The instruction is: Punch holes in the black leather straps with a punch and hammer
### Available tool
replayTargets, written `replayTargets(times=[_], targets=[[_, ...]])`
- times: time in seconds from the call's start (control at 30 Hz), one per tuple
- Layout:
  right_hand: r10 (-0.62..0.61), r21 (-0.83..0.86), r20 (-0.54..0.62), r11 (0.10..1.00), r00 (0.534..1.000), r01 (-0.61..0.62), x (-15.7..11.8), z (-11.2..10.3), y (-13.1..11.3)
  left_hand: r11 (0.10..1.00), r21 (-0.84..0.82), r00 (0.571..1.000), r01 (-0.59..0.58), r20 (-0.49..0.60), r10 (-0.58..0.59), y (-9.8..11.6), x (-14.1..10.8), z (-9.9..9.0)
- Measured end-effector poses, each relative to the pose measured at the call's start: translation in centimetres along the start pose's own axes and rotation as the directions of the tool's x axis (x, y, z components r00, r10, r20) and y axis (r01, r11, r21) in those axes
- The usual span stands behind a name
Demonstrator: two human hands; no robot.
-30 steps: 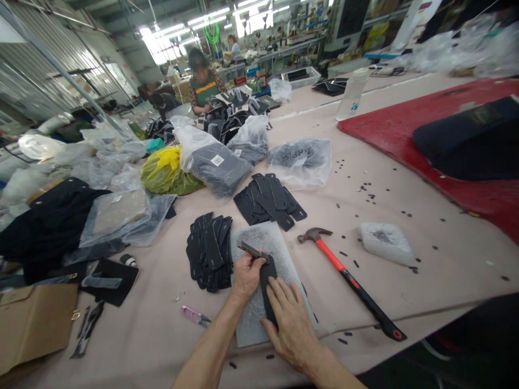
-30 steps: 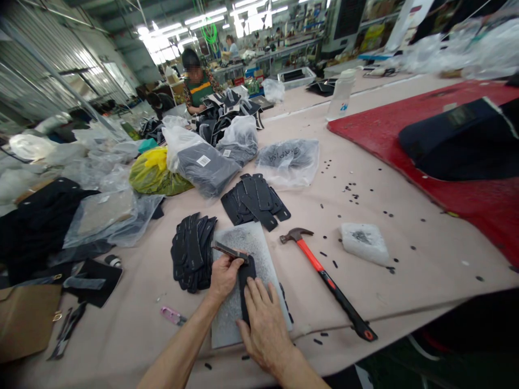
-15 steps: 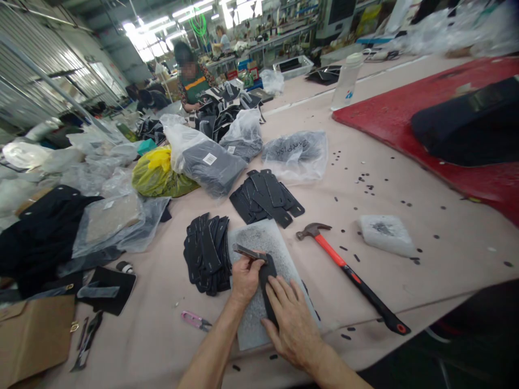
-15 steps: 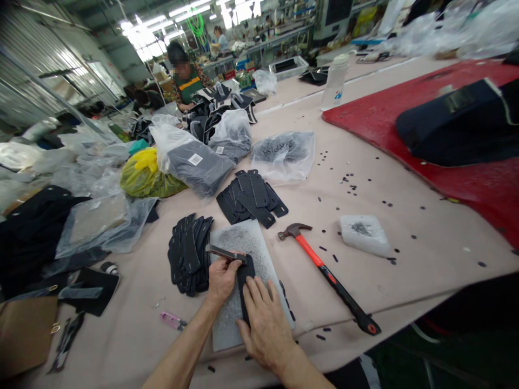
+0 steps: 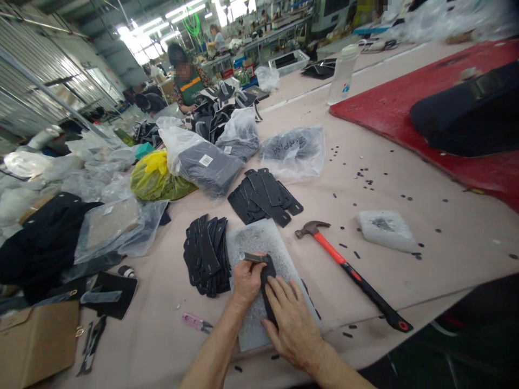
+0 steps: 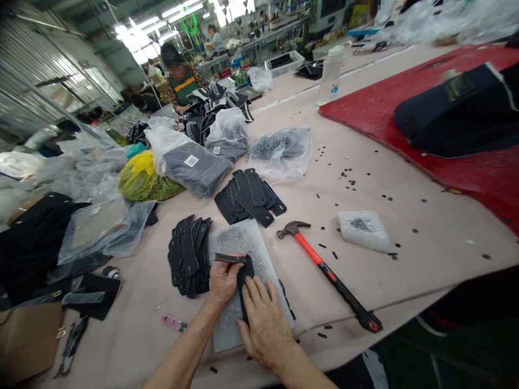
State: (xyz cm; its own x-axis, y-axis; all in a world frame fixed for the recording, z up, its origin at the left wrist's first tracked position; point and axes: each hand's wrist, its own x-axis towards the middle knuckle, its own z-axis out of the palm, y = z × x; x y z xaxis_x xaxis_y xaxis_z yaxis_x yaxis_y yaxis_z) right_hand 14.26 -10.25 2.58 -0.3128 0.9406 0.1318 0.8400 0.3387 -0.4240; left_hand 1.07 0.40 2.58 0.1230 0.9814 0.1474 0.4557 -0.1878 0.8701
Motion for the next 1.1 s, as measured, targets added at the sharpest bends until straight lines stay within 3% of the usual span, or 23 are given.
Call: replayTargets(times=[0.3,0.43,0.63,0.87,1.1], targets=[[-0.001,0.025,0.004,1.000,1.000,0.001,0.1,0.0,0.1,1.000,0.029,1.000,0.002,0.010,-0.002,-0.1,-0.2,0.3],[0.003,0.032,-0.015,0.999,1.000,-0.002,0.0,-0.1,0.1,1.000,-0.012,0.998,0.019,0.061,-0.018,0.4,-0.1,-0.3],[0.009,0.034,-0.032,0.999,0.999,-0.008,0.1,-0.1,0.1,0.998,0.064,0.996,-0.028,0.090,0.023,0.9,0.2,-0.9],[0.019,0.058,-0.041,0.998,0.999,-0.017,0.1,0.1,0.1,0.998,0.067,0.999,-0.009,0.033,0.006,0.2,0.0,0.0],[0.014,0.063,-0.028,0.998,1.000,-0.012,0.1,0.1,0.1,0.984,0.142,0.993,-0.109,-0.031,0.114,-0.4,-0.3,0.2]])
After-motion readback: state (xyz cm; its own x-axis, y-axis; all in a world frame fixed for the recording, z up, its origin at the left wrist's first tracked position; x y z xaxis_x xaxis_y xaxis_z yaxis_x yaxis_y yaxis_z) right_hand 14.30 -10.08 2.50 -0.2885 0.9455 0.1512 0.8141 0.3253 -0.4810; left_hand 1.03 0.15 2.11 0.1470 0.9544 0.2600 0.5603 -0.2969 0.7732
